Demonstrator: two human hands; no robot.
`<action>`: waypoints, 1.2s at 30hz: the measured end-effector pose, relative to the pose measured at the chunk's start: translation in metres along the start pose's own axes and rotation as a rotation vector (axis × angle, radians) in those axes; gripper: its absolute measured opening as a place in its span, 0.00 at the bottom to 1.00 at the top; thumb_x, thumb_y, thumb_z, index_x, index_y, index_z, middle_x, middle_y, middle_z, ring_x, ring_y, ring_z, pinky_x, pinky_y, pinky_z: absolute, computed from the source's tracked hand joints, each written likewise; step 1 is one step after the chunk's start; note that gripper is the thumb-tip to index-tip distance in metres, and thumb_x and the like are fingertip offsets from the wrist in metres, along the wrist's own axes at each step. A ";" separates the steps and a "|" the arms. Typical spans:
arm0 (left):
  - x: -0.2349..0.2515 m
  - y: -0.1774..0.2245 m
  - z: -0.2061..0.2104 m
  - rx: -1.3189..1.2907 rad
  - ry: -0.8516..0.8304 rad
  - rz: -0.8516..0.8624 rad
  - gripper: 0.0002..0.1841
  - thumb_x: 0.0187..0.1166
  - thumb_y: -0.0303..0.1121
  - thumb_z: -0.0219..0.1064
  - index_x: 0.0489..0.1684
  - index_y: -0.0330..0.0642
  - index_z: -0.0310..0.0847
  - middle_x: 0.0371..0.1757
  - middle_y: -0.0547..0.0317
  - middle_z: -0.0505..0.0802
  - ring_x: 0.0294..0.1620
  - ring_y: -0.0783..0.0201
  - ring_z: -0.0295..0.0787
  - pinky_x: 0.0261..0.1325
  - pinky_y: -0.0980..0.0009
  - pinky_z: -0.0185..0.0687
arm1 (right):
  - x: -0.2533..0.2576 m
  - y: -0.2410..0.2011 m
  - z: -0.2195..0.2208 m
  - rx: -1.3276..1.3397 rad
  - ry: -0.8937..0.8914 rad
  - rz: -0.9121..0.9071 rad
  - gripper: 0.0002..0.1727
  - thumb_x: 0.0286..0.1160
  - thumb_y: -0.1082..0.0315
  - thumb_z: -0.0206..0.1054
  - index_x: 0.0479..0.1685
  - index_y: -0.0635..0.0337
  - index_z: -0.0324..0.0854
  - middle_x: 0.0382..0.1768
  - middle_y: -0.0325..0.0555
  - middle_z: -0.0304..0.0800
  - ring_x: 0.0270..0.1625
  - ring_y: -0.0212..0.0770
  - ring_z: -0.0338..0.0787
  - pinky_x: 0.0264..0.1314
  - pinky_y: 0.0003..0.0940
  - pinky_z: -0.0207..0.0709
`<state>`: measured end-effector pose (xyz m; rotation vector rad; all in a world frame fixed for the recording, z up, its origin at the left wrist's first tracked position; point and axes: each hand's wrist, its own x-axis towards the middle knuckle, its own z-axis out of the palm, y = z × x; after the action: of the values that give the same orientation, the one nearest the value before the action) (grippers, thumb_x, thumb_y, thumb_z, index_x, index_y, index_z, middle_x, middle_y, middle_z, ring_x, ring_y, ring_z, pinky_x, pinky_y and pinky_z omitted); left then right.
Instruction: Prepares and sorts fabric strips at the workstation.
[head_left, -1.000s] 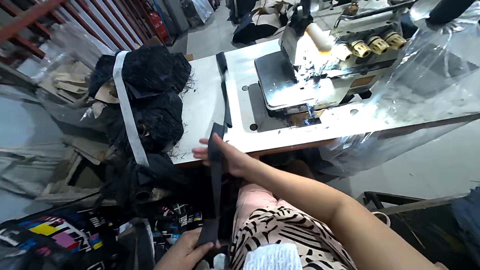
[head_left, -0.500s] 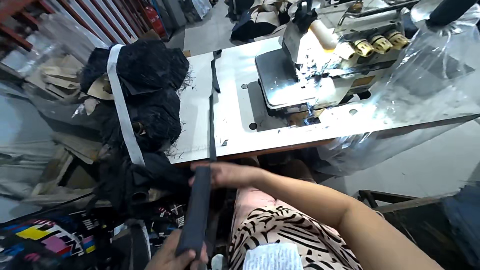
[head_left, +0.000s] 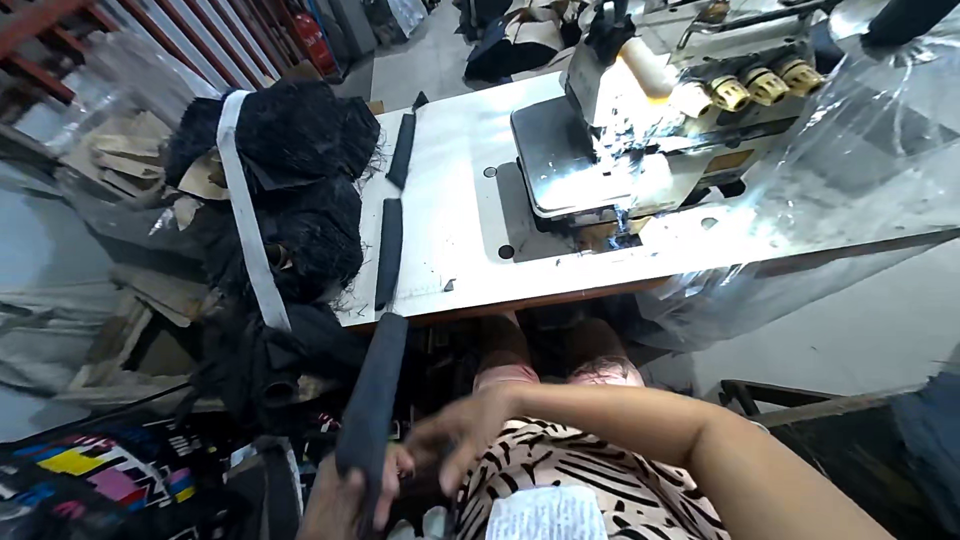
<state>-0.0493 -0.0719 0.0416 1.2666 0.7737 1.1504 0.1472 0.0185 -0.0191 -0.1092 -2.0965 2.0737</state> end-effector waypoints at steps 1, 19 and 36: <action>-0.011 0.007 -0.007 0.019 -0.135 -0.056 0.17 0.87 0.54 0.58 0.54 0.62 0.92 0.33 0.79 0.95 0.34 0.83 0.90 0.55 0.79 0.87 | 0.000 -0.015 -0.017 0.140 0.154 -0.005 0.24 0.82 0.66 0.60 0.72 0.74 0.72 0.54 0.55 0.88 0.54 0.40 0.87 0.61 0.40 0.81; -0.009 -0.002 -0.009 -0.021 -0.306 -0.001 0.21 0.92 0.53 0.50 0.48 0.58 0.92 0.34 0.75 0.95 0.39 0.78 0.93 0.61 0.72 0.89 | 0.013 -0.012 -0.009 0.240 0.168 -0.043 0.28 0.81 0.66 0.58 0.76 0.74 0.67 0.58 0.57 0.88 0.56 0.42 0.89 0.63 0.41 0.82; 0.005 0.001 0.019 -0.047 0.180 0.054 0.12 0.81 0.53 0.66 0.46 0.62 0.91 0.18 0.85 0.85 0.21 0.85 0.83 0.48 0.80 0.90 | -0.001 -0.003 0.008 -0.095 -0.112 0.036 0.26 0.68 0.70 0.77 0.63 0.78 0.78 0.39 0.59 0.90 0.40 0.46 0.88 0.48 0.45 0.82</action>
<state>-0.0301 -0.0730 0.0469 1.1623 0.8439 1.3325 0.1471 0.0108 -0.0160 -0.0449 -2.2756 2.0450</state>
